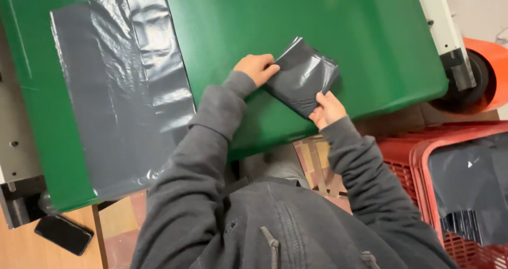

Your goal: Folding plastic bags and placing them into a red plastic crate.

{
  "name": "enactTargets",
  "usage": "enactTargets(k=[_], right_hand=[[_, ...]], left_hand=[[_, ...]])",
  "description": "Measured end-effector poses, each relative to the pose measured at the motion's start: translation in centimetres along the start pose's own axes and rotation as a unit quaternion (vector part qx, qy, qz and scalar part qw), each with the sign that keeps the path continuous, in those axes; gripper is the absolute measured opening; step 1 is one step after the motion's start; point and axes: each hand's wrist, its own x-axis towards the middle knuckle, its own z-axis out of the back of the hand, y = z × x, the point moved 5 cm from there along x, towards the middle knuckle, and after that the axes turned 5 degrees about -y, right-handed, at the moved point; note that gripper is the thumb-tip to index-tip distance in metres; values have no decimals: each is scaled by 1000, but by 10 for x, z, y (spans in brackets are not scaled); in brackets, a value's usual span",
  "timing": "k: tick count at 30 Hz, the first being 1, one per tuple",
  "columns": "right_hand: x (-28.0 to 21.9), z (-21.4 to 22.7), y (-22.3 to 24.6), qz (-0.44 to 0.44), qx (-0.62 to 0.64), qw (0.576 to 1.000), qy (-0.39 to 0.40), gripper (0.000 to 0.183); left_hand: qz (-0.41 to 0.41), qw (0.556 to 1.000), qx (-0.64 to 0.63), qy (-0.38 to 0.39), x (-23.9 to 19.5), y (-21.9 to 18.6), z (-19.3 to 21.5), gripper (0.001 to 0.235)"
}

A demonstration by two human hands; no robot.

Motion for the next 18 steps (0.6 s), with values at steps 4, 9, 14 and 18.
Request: enactTargets(k=[4,9,14,18], right_hand=[[12,-1,17,-89,-107,990,0,21],[6,-9,49,-42,-238,970,-28,39],[-76,-33,92,202,-394,894,-64,46],[-129,-36,4,176,-434,877,102,13]], left_hand=[[1,986,150,-68,1,2,-25,38],[56,966,183,-173,14,-2,-46,32],[112,920,200,-317,-112,-24,35,61],[9,905,55,-423,-314,-9,88,41]])
